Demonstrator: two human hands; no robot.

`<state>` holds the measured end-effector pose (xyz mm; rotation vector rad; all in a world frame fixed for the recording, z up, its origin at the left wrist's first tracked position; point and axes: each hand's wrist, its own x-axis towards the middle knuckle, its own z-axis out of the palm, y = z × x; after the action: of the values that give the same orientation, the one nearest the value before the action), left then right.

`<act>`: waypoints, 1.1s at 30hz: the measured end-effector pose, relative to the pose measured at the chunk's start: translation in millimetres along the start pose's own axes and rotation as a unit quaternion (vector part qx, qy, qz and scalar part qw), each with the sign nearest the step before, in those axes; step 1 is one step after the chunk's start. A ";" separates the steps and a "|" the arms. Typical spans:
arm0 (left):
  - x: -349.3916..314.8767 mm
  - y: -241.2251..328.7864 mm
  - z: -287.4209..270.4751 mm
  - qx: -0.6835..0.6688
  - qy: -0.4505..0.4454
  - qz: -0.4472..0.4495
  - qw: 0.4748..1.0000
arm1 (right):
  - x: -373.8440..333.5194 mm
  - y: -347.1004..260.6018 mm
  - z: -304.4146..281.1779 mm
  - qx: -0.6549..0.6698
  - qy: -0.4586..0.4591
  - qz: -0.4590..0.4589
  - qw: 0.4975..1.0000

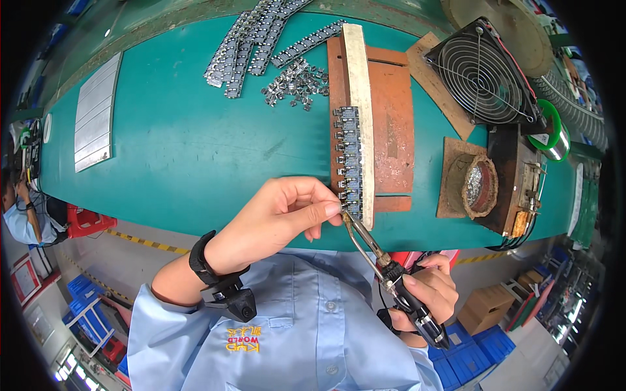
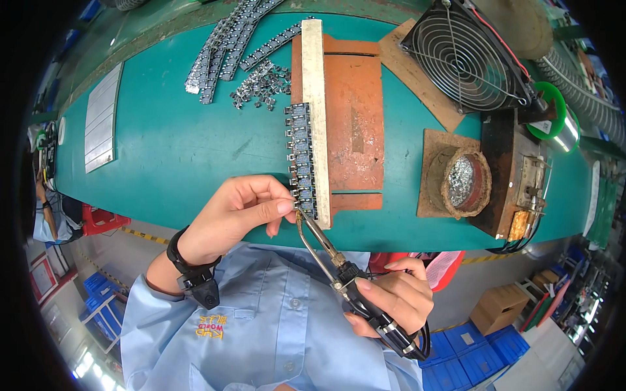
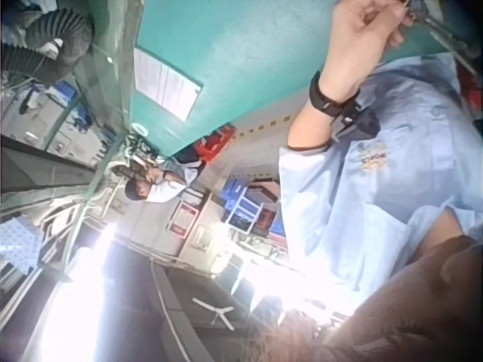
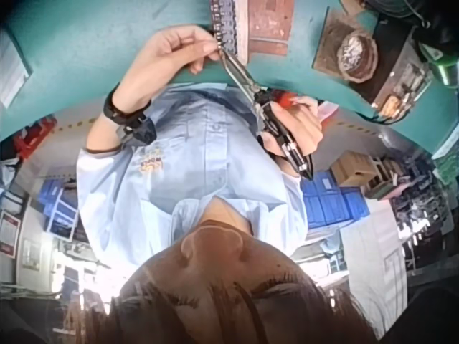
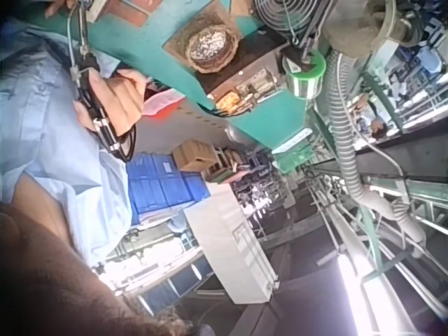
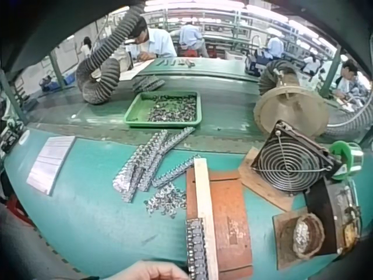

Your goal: Soldering electronic components onto a connector strip at a factory workbench.

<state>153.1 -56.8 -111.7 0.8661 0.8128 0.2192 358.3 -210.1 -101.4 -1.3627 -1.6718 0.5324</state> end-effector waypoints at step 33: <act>15.3 20.5 -45.6 0.514 0.349 0.329 0.711 | -0.3 33.7 39.9 0.120 0.291 0.174 0.933</act>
<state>134.1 -9.2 -121.8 2.2319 1.3300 0.8054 343.6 -192.2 -148.2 -1.4580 -0.8641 0.4539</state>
